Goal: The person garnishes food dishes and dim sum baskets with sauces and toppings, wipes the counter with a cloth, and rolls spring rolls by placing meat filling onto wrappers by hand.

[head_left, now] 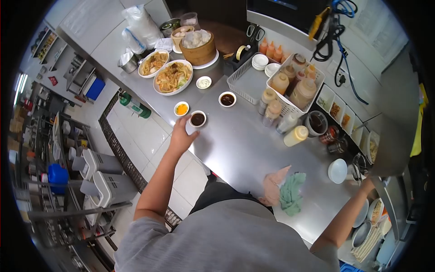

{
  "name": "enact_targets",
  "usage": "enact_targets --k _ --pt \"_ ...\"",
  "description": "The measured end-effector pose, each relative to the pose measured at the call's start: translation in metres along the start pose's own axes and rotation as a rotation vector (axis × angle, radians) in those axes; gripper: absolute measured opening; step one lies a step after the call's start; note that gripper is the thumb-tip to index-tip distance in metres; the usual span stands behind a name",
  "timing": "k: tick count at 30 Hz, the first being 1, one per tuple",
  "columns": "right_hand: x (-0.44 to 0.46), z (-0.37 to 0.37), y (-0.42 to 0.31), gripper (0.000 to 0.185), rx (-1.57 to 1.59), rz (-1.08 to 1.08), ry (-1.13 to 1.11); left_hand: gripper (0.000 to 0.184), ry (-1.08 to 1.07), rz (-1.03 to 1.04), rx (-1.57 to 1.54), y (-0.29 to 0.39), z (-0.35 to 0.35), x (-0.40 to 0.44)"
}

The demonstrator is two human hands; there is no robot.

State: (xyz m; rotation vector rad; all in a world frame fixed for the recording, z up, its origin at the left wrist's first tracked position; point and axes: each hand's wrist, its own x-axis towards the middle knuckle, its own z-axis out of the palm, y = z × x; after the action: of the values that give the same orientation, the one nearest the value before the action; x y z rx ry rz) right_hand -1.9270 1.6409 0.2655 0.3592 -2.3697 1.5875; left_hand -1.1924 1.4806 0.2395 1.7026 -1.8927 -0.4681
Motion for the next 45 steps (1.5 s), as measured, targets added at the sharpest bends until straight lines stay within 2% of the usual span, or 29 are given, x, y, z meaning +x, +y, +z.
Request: enact_targets --k 2,3,4,5,6,7,8,9,12,14,15,17,21,23,26,30,33,35,38,45 --pt "-0.106 -0.008 -0.082 0.016 0.231 -0.126 -0.145 0.061 -0.006 -0.021 -0.026 -0.021 -0.009 0.038" --pt "-0.183 -0.004 -0.138 0.018 0.411 -0.435 -0.216 0.062 -0.038 0.006 -0.019 -0.033 -0.008 0.061" --pt "-0.24 0.005 -0.174 0.021 0.53 -0.344 -0.4 0.063 -0.073 0.027 -0.016 -0.044 -0.007 0.083" --pt "-0.279 0.024 -0.17 0.032 0.801 -0.04 -0.803 0.064 -0.107 0.117 -0.004 -0.051 -0.003 0.105" --pt "-0.328 0.043 -0.18 0.037 0.636 -0.19 -1.056 0.066 -0.139 0.201 0.002 -0.053 0.007 0.128" --pt "-0.375 0.056 -0.227 0.051 0.284 -0.407 -1.239 0.067 -0.163 0.281 0.008 -0.054 0.016 0.148" --pt "-0.415 0.08 -0.245 0.066 0.247 -0.322 -1.398 0.07 -0.19 0.311 0.02 -0.054 0.025 0.169" --pt "-0.444 0.115 -0.24 0.075 0.141 -0.557 -1.417 0.072 -0.213 0.347 0.033 -0.052 0.034 0.19" --pt "-0.501 0.193 -0.252 0.086 -0.042 -0.78 -1.366 0.08 -0.302 0.411 0.216 -0.063 0.063 0.239" --pt "-0.519 0.23 -0.25 0.089 -0.219 -0.926 -1.28 0.079 -0.513 0.325 0.278 -0.072 0.076 0.266" --pt "-0.524 0.243 -0.248 0.084 -0.268 -0.954 -1.262 0.079 -0.617 0.279 0.31 -0.072 0.078 0.273" --pt "-0.533 0.261 -0.246 0.073 -0.361 -1.012 -1.235 0.076 -0.691 0.251 0.308 -0.071 0.072 0.279" --pt "-0.536 0.275 -0.253 0.074 -0.494 -0.974 -1.344 0.072 -0.699 0.298 0.217 -0.084 0.049 0.271" --pt "-0.536 0.282 -0.252 0.081 -0.538 -0.944 -1.382 0.074 -0.633 0.389 0.075 -0.101 0.045 0.263" --pt "-0.537 0.283 -0.262 0.076 -0.502 -0.912 -1.399 0.08 -0.441 0.534 0.036 -0.095 0.015 0.23" --pt "-0.546 0.296 -0.27 0.074 -0.462 -0.914 -1.384 0.101 -0.717 0.619 0.066 -0.083 -0.016 0.17" --pt "-0.551 0.306 -0.291 0.068 -0.372 -0.922 -1.377 0.106 -0.796 0.611 0.069 -0.086 -0.012 0.141" --pt "-0.555 0.316 -0.306 0.058 -0.347 -0.931 -1.361 0.107 -0.808 0.61 0.08 -0.087 -0.007 0.131" --pt "-0.562 0.337 -0.319 0.07 -0.323 -0.991 -1.336 0.098 -0.769 0.596 0.072 -0.091 0.005 0.12" --pt "-0.576 0.398 -0.342 0.065 -0.374 -0.982 -1.323 0.09 -0.763 0.522 -0.017 -0.092 0.013 0.13"
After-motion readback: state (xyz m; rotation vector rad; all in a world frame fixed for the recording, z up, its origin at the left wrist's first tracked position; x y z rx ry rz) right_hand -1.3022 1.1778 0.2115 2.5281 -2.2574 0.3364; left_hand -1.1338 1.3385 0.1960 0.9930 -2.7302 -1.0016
